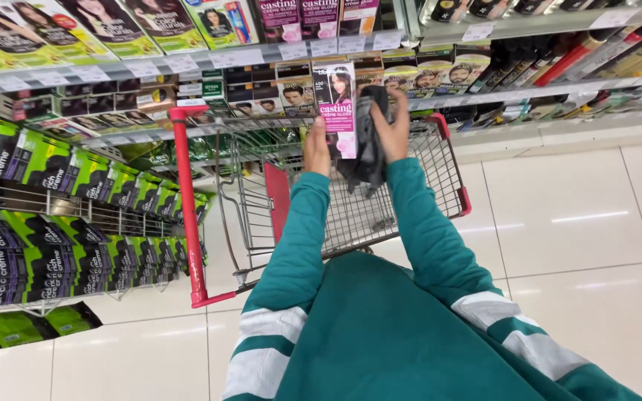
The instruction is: The recorder is selecting and picking hair color boxes from the shelf and placing them into a shopping cart.
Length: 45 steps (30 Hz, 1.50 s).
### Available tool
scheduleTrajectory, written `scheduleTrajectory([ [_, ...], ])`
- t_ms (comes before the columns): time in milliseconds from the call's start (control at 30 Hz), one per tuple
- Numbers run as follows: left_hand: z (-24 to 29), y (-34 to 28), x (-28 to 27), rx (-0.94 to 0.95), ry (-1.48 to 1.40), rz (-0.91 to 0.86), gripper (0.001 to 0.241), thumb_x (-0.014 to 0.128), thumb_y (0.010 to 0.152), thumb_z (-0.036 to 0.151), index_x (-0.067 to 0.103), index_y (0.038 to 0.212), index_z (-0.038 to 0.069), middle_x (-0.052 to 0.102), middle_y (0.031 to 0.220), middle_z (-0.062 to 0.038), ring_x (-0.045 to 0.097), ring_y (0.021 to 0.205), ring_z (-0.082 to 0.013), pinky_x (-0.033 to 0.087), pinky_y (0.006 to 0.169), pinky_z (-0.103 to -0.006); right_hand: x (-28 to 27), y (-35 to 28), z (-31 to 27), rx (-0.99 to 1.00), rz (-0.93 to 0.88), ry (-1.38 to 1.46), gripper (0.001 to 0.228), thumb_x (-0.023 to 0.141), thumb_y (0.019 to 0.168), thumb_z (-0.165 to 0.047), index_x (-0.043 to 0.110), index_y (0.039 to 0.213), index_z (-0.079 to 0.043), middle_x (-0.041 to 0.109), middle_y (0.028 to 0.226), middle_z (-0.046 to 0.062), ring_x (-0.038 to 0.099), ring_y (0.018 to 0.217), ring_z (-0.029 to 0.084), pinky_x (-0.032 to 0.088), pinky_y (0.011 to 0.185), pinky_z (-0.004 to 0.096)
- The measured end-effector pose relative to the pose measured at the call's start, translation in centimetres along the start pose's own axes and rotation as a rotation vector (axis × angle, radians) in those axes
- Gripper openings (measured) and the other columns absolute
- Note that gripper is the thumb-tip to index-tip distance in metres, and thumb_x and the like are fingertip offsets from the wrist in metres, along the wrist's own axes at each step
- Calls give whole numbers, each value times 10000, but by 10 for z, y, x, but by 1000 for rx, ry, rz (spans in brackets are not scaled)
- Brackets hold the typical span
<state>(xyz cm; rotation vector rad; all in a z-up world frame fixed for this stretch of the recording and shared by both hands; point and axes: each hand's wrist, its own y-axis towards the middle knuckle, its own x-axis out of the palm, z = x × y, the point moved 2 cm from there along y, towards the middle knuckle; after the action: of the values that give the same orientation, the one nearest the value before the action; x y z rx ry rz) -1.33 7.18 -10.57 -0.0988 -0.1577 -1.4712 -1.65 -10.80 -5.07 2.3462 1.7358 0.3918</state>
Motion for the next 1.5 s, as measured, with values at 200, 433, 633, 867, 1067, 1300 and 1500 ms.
scheduleTrajectory([
  [200,89,-1,21,391,283,67,643,328,1121,497,553,1389,-43,616,1336,-235,562,1251,-393,394,1109,-445,-26,-4,-62,-171,-113,-312,595,669,1014,-182,372,1519,-85,715,992,96,685,871,145,548,849,283],
  [433,146,11,69,580,432,64,570,345,1120,479,521,1388,7,535,1332,-208,566,1238,-426,438,1064,-483,-32,2,-131,-123,-67,-491,592,664,1059,-197,466,1612,-127,617,1058,199,519,807,223,447,809,362],
  [633,172,30,112,667,417,0,535,426,1121,441,453,1475,41,470,1381,-208,563,1251,-404,472,1063,-472,-44,32,-152,-440,-26,-541,376,758,997,-186,696,1346,-60,648,1093,140,621,1009,249,503,933,337],
  [867,176,44,137,757,557,-11,472,445,1134,339,439,1524,75,451,1438,-190,504,1338,-408,416,1142,-512,-57,61,-145,-427,-42,-514,391,761,981,-203,668,1284,26,637,1089,148,648,1010,274,511,915,360],
  [1067,168,50,147,778,674,12,491,508,1104,319,426,1498,38,446,1443,-215,478,1341,-430,410,1134,-523,-72,89,-133,-274,-51,-751,306,811,944,-311,759,1127,-72,632,1037,136,665,929,292,531,820,391],
  [1300,154,54,152,745,648,33,504,496,1104,309,404,1513,30,421,1473,-225,479,1357,-430,426,1137,-497,-63,97,-153,-297,-62,-742,606,896,719,-381,618,1153,-63,724,958,88,711,872,312,547,713,439],
  [1500,167,46,146,655,502,-36,483,437,1131,295,392,1559,78,411,1511,-198,487,1397,-399,418,1192,-470,-56,101,-119,-241,-93,-709,667,864,864,-359,583,1379,-43,746,878,113,745,814,316,561,712,427],
])
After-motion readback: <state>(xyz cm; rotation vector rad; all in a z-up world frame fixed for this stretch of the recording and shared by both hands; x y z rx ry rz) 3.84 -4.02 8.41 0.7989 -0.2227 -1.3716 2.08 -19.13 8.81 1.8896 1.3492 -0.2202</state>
